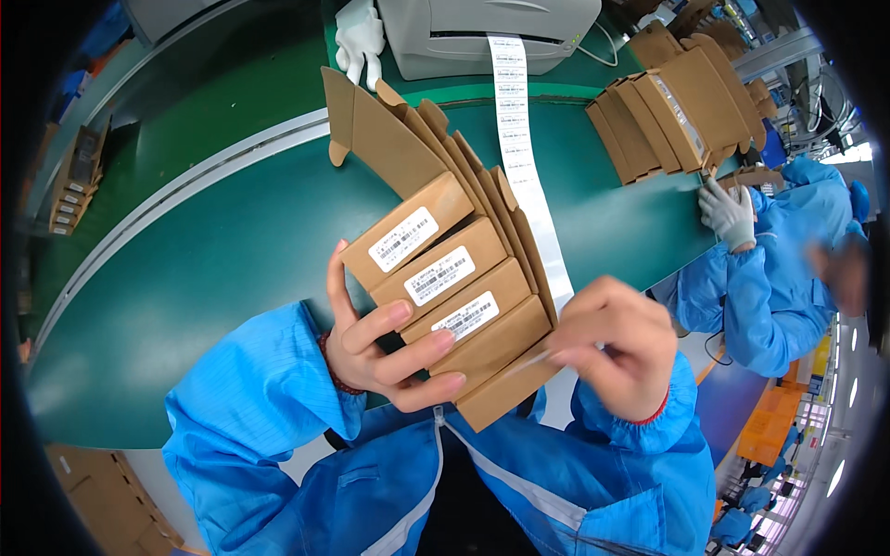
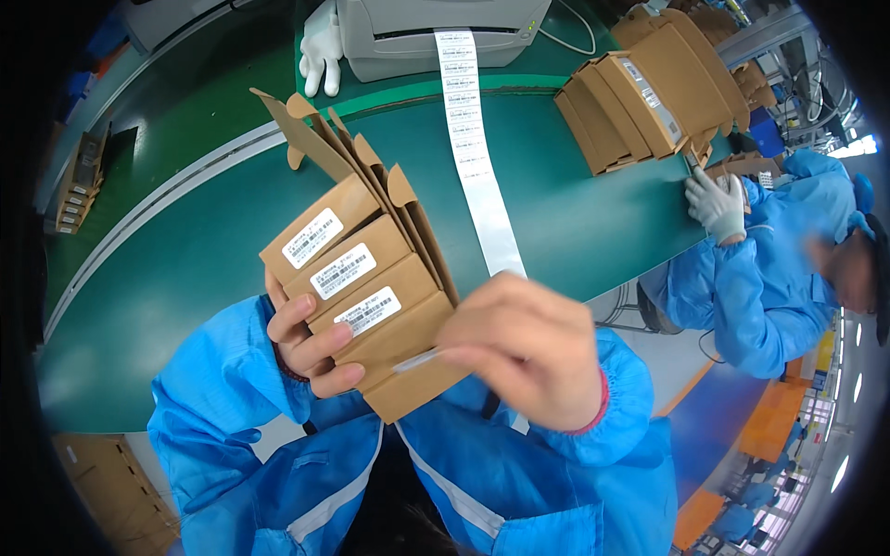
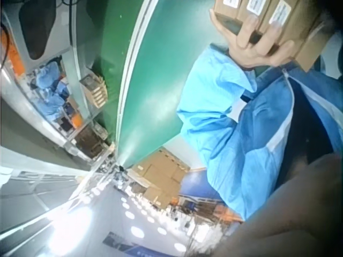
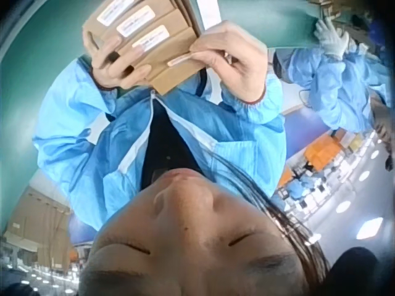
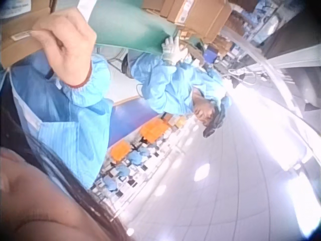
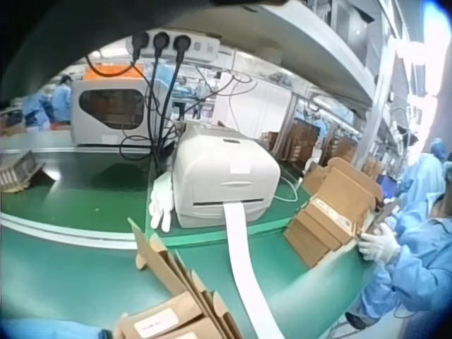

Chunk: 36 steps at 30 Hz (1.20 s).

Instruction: The person repeatedly picks up small cardboard boxes from a green workbench, opens them, and applies printed labels from a nearby printer to the exterior of each box. After labeling, the boxes are placed back on the workbench. The process is repeated for multiple boxes throughout the clip.

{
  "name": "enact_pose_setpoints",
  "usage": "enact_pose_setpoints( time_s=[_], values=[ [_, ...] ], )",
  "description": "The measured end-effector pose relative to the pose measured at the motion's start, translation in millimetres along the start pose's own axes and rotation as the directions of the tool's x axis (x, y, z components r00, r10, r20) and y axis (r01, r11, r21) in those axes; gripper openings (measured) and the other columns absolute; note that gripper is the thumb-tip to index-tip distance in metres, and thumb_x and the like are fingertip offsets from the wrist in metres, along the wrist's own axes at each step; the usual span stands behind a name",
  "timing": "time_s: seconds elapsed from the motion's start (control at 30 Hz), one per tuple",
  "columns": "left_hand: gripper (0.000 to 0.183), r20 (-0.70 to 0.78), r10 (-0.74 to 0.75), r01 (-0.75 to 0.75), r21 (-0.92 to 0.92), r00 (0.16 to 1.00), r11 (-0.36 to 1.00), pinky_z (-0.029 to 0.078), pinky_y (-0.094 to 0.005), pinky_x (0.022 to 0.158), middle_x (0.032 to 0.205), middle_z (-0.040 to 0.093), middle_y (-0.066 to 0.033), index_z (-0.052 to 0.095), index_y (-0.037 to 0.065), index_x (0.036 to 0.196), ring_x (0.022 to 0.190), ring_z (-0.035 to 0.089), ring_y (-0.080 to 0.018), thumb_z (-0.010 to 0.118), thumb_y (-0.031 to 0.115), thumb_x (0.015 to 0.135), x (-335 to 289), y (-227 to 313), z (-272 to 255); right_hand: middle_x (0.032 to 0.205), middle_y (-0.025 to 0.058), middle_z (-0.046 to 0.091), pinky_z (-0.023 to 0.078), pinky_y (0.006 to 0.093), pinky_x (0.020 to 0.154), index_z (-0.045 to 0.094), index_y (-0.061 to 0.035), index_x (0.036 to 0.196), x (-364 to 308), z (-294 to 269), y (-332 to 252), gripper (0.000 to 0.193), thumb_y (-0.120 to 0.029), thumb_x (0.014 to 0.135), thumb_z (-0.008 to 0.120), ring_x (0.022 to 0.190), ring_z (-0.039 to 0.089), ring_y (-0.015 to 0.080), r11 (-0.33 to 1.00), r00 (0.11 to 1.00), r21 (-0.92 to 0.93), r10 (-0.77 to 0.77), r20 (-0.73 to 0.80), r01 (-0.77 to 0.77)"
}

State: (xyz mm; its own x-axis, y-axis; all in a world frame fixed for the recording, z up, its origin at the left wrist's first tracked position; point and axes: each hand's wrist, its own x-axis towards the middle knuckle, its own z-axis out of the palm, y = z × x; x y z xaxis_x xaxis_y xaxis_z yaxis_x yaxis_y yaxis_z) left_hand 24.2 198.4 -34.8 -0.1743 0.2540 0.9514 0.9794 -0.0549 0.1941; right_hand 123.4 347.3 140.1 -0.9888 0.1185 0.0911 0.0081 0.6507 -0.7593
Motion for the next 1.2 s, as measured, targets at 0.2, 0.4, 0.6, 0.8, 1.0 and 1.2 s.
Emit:
enact_pose_setpoints(
  time_s=[0.2,0.4,0.6,0.8,1.0,1.2],
  values=[
    [0.038,0.003,-0.001,0.001,-0.024,1.0,1.0,0.026,-0.074,0.086,0.116,0.043,0.0059,0.038,0.034,0.113,0.117,0.033,-0.0234,0.057,0.034,0.08,-8,0,-4,0.069,0.0062,0.057,0.038,0.0209,0.043,0.061,-0.0015,0.073,10,16,-12,0.01,-0.001,0.067,0.069,0.051,0.052,0.0103,0.994,0.992,-0.111,-0.007,0.126,0.021],
    [0.04,0.067,-0.007,0.004,0.038,0.998,0.999,0.028,-0.0736,0.086,0.114,0.041,0.0077,0.041,0.039,0.11,0.116,0.033,-0.023,0.061,0.033,0.076,2,3,-8,0.069,0.007,0.056,0.041,0.025,0.045,0.06,-0.0023,0.073,12,18,-14,0.01,-0.002,0.068,0.068,0.053,0.054,0.0162,0.98,0.991,-0.199,0.047,0.125,-0.021],
    [0.039,0.142,-0.011,0.002,0.061,0.99,0.998,0.031,-0.073,0.083,0.107,0.041,0.0064,0.044,0.041,0.105,0.112,0.034,-0.0221,0.065,0.032,0.072,3,4,-12,0.064,0.0067,0.053,0.045,0.0313,0.047,0.052,-0.0064,0.084,12,19,-12,0.022,-0.008,0.069,0.067,0.054,0.057,0.0242,0.902,0.988,-0.42,-0.039,0.152,0.1],
    [0.043,0.104,-0.002,-0.008,0.097,0.995,0.995,0.03,-0.0724,0.084,0.109,0.04,0.0044,0.042,0.04,0.108,0.113,0.033,-0.0231,0.065,0.038,0.071,1,1,-9,0.054,-0.0003,0.047,0.036,0.0215,0.043,0.046,-0.0053,0.082,47,-19,25,0.033,-0.011,0.066,0.073,0.046,0.045,0.0069,0.933,0.96,-0.327,0.056,-0.275,-0.148],
    [0.037,0.136,-0.005,0.0,0.037,0.991,0.999,0.027,-0.073,0.085,0.112,0.039,0.0025,0.042,0.039,0.109,0.118,0.029,-0.024,0.056,0.047,0.076,7,1,-6,0.095,0.0086,0.056,0.043,0.0205,0.065,0.045,-0.0096,0.112,85,-29,176,0.046,0.0,0.071,0.065,0.073,0.052,0.0085,0.959,0.976,0.191,0.215,-0.02,-0.207],
    [0.039,0.126,0.015,-0.023,0.067,0.992,0.998,0.027,-0.0729,0.086,0.112,0.039,0.0029,0.042,0.039,0.109,0.119,0.028,-0.0235,0.059,0.047,0.075,3,-2,-6,0.079,0.0034,0.059,0.041,0.0178,0.06,0.052,-0.0027,0.097,72,-24,179,0.032,0.009,0.069,0.062,0.067,0.052,0.0053,0.937,0.971,0.261,0.24,0.01,-0.234]
  ],
)
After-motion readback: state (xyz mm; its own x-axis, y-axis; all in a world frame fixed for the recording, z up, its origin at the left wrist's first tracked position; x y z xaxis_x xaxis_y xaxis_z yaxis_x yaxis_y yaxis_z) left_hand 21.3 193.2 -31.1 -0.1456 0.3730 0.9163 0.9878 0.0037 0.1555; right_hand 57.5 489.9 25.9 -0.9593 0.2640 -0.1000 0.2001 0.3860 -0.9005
